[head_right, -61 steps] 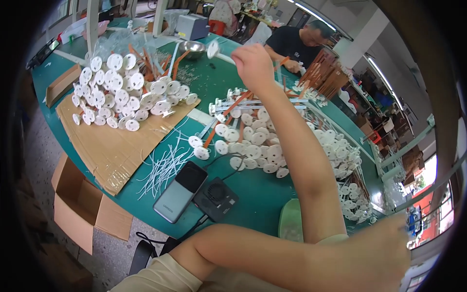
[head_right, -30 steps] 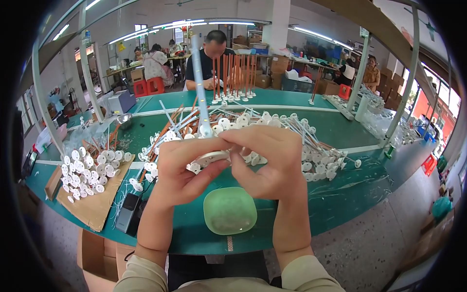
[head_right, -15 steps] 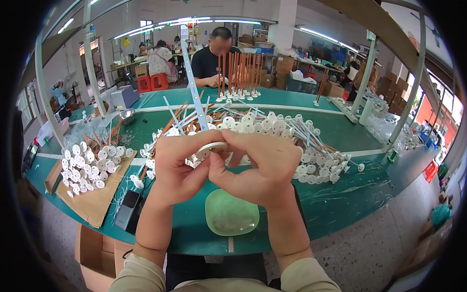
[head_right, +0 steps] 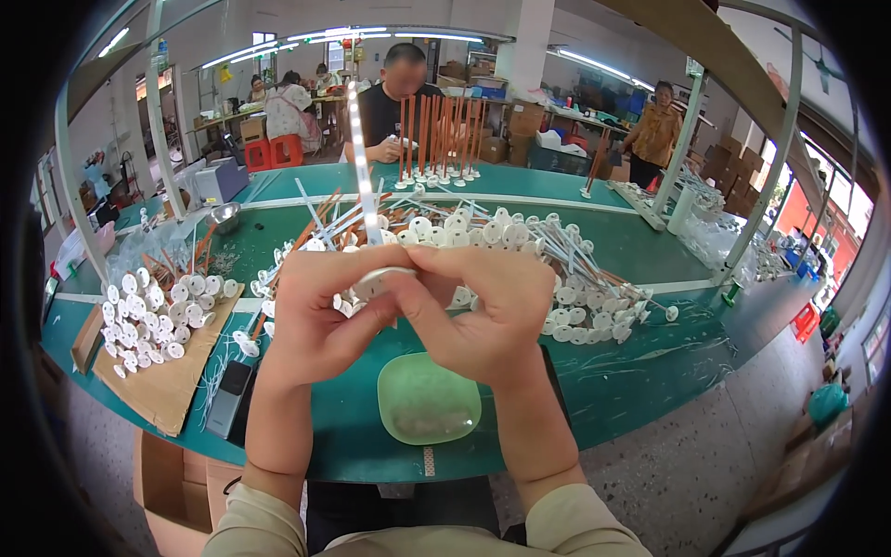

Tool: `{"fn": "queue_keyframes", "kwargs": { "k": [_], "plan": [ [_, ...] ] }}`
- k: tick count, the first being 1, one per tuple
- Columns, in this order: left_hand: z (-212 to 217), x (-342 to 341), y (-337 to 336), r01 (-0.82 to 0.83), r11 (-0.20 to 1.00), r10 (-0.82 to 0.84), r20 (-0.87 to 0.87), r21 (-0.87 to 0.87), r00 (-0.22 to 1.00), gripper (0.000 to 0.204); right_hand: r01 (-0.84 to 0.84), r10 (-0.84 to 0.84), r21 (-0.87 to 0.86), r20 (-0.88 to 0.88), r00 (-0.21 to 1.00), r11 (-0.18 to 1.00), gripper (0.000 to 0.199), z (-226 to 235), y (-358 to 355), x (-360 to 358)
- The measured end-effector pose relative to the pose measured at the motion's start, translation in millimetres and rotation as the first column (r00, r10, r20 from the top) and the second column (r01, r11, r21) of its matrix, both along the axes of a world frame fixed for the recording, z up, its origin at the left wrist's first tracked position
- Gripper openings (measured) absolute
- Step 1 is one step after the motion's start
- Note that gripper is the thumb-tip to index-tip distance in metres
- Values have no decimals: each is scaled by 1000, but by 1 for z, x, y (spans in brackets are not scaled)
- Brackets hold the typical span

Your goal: Manually assembling small white plastic discs with thin metal stems at a factory workstation.

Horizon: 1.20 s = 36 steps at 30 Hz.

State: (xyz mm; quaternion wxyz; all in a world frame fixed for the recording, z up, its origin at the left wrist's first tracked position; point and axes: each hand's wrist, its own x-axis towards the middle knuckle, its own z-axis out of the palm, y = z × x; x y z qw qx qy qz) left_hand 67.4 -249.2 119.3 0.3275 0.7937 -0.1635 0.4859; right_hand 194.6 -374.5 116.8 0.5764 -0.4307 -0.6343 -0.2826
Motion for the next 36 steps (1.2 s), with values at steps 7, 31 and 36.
{"fn": "queue_keyframes", "kwargs": {
  "k": [7, 31, 36],
  "plan": [
    [1, -10, 3, -6, 1000, 6, -34, 17, 999, 34, -49, 52, 30, -104, 993, 998, 22, -3, 8, -7],
    [12, -52, 38, -365, 927, 364, 23, 84, 931, 22, 274, 7, -754, 347, 938, 597, 9, -39, -2, 7],
    [16, -52, 41, -329, 937, 321, 80, 120, 944, 21, 37, 184, -956, 94, 978, 292, 31, -103, 1, 30]
  ]
}}
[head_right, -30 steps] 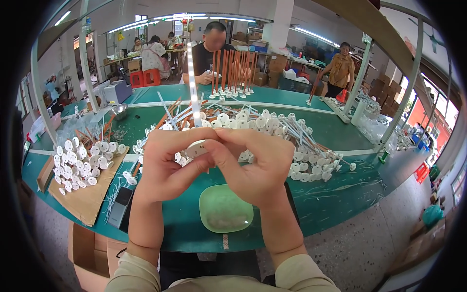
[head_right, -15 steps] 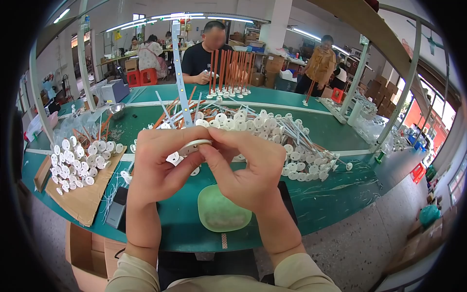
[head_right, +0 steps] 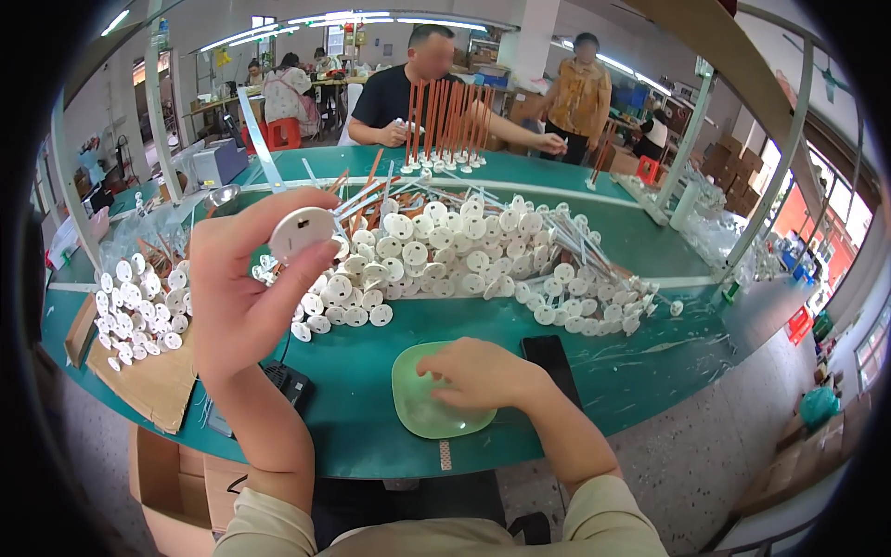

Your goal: Manually assembling small white plastic discs with thin metal stems at a factory workstation.

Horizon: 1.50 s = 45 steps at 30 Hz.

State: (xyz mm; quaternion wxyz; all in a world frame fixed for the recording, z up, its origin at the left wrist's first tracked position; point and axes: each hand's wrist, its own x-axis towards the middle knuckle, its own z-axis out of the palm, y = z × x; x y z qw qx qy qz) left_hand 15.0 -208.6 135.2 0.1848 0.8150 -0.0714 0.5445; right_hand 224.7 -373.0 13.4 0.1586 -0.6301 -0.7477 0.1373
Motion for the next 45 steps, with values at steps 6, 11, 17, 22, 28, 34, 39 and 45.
{"fn": "queue_keyframes", "kwargs": {
  "k": [6, 11, 17, 22, 28, 34, 39, 45],
  "plan": [
    [-5, 0, 1, 23, 999, -23, -2, -43, 1000, 26, -94, 99, -61, 87, 991, 994, 48, -22, 0, 17],
    [-4, -1, -8, 18, 998, -22, -65, -59, 998, 28, -111, 114, -221, 0, 994, 969, 36, -28, 4, 7],
    [-6, 3, -4, 44, 999, -45, -72, -23, 996, 27, -91, 76, -240, -72, 995, 966, 21, -26, 2, 6],
    [-3, 4, -7, 28, 999, -26, -81, 15, 996, 28, -92, 69, -192, -128, 989, 977, 9, -29, 2, 16],
    [-4, 0, -12, 26, 1000, -24, -99, 16, 995, 29, -66, 53, -92, -135, 989, 994, 15, -22, 2, 12],
    [-6, 2, -10, 47, 999, -45, -125, 8, 991, 30, -58, 21, -155, -231, 973, 986, 26, -19, -2, 6],
    [-6, -1, -3, 15, 1000, -18, -189, -15, 982, 30, 237, -217, 276, -100, 971, 931, 26, -20, -23, 10],
    [-9, 1, 8, 54, 997, -60, -124, -53, 990, 31, 864, -978, 502, -159, 135, 38, 53, -75, -101, 23]
  ]
}}
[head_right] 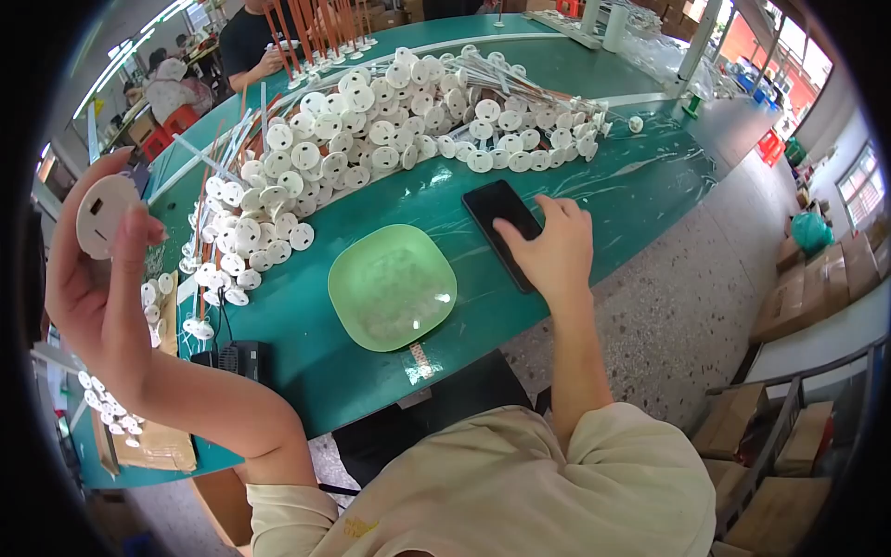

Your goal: Manually assembling small white plastic discs with thin metal stems at a factory workstation.

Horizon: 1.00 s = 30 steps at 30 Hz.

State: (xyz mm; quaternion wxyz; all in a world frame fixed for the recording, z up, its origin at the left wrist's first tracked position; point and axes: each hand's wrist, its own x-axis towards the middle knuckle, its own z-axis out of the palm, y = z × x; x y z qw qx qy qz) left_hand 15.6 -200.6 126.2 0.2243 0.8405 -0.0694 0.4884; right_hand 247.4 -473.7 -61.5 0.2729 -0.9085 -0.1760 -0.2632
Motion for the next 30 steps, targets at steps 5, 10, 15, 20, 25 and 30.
{"fn": "queue_keyframes", "kwargs": {
  "k": [5, 10, 15, 20, 25, 30],
  "plan": [
    [-5, 11, -5, 21, 999, -20, 28, -36, 999, 30, 6, -22, -148, -106, 994, 989, 82, -18, -8, -15],
    [-4, 3, -7, 18, 1000, -18, -3, -4, 1000, 29, 40, -69, -152, -192, 979, 988, 89, -18, -7, -11],
    [-6, 6, -10, 16, 998, -15, 13, -56, 1000, 30, -3, -33, -141, -251, 967, 990, 84, -16, -8, -6],
    [-7, 10, -16, 42, 998, -41, 17, -35, 999, 31, 7, -34, -138, -193, 981, 990, 82, -20, -4, -8],
    [-8, 14, -14, 85, 996, -86, 29, 40, 996, 31, -44, 17, -119, -213, 977, 992, 84, -18, -4, -10],
    [-10, 18, -13, 74, 994, -76, 22, 84, 997, 31, -56, 37, -110, -163, 986, 992, 93, -20, -6, -10]
  ]
}}
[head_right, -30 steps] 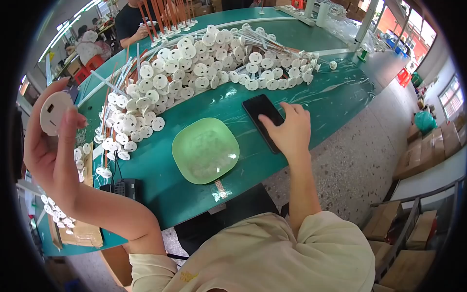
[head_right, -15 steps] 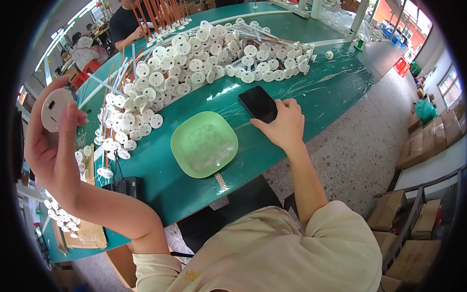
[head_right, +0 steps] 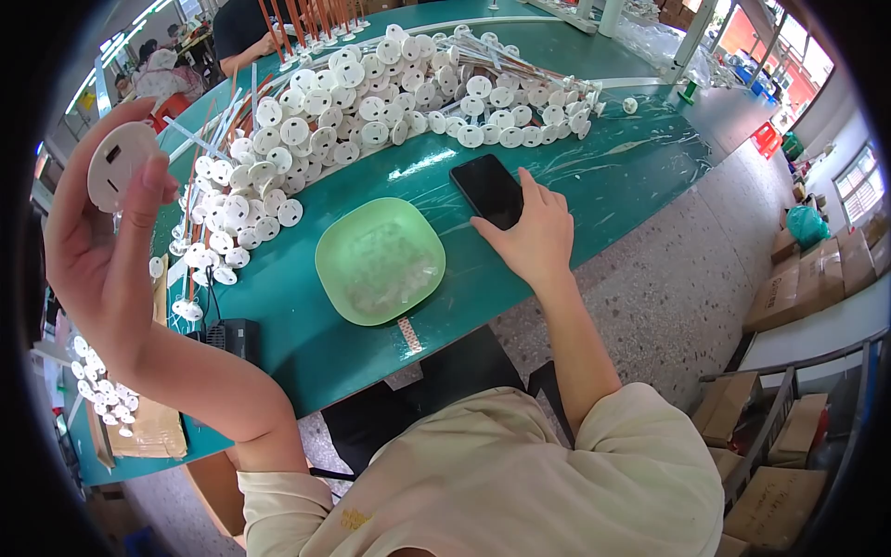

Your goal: Manually assembling small white plastic discs with thin metal stems at a factory workstation.

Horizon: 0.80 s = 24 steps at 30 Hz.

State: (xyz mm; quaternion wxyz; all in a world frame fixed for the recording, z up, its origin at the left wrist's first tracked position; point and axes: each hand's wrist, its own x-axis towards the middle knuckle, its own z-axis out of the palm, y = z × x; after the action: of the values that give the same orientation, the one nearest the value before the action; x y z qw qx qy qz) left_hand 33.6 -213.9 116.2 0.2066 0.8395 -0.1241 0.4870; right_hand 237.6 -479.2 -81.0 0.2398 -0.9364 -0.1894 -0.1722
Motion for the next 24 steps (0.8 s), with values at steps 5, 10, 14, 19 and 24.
{"fn": "queue_keyframes", "kwargs": {
  "k": [5, 10, 14, 19, 24],
  "plan": [
    [11, -7, -17, -241, 970, 239, -279, 28, 930, 31, -20, 19, 52, 10, 1000, 998, 91, -2, -1, 2],
    [3, 4, 1, -50, 967, 36, 61, 248, 997, 30, -16, 17, 70, -6, 1000, 997, 90, -4, 1, 3],
    [-17, 10, 3, -12, 1000, 8, 159, 27, 987, 31, -35, 34, 86, 10, 999, 996, 90, -1, 2, 1],
    [0, -5, 8, -98, 995, 100, -81, 35, 992, 30, -33, 32, 112, 6, 999, 993, 90, -1, 1, 1],
    [2, -8, 9, -75, 997, 76, -88, 13, 993, 29, -42, 42, 122, 10, 999, 992, 90, -1, 1, 1]
  ]
}}
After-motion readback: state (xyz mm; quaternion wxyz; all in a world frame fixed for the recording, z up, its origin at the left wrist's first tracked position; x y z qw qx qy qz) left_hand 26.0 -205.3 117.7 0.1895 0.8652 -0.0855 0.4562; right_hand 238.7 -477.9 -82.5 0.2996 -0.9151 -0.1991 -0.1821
